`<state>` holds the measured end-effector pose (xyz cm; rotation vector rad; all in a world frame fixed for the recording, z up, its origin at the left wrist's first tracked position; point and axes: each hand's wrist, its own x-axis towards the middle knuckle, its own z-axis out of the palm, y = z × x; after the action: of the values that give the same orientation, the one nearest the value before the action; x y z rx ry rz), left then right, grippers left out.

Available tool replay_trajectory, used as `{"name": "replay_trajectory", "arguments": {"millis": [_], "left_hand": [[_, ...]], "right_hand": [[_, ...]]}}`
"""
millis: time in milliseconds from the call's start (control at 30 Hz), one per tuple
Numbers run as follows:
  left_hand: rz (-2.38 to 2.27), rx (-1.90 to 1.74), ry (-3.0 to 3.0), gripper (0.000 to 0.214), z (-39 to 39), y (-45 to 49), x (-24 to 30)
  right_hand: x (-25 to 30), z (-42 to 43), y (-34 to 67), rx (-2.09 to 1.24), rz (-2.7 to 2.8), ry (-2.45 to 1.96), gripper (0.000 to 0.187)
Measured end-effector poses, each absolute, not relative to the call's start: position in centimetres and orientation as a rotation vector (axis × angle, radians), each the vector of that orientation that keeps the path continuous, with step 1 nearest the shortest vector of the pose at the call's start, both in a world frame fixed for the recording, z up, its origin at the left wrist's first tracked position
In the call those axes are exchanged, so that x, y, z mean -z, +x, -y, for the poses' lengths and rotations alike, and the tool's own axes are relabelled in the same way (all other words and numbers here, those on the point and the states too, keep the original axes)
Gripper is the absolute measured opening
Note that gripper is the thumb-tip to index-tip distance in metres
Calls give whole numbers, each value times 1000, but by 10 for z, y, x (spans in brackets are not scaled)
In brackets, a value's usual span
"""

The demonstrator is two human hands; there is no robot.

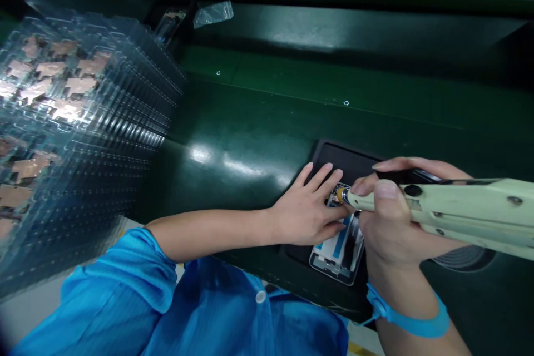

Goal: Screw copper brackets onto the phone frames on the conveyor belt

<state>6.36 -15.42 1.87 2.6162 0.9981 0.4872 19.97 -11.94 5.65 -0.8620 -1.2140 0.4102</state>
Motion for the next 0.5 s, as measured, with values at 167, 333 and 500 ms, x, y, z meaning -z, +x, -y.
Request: {"name": "replay_trajectory", "arguments": {"millis": [167,333,500], "left_hand": [[-1016,-467,2639,39,155,63,-21],[-1021,-408,2669,40,155,62,-26],[-1027,-382,2694,41,155,62,-27]], "right_hand": [[-59,121,199,-421,1199,-877,36],[-59,120,200,-438,1133,-884,38],[-58,120,204,-451,1127,-927,40]]}}
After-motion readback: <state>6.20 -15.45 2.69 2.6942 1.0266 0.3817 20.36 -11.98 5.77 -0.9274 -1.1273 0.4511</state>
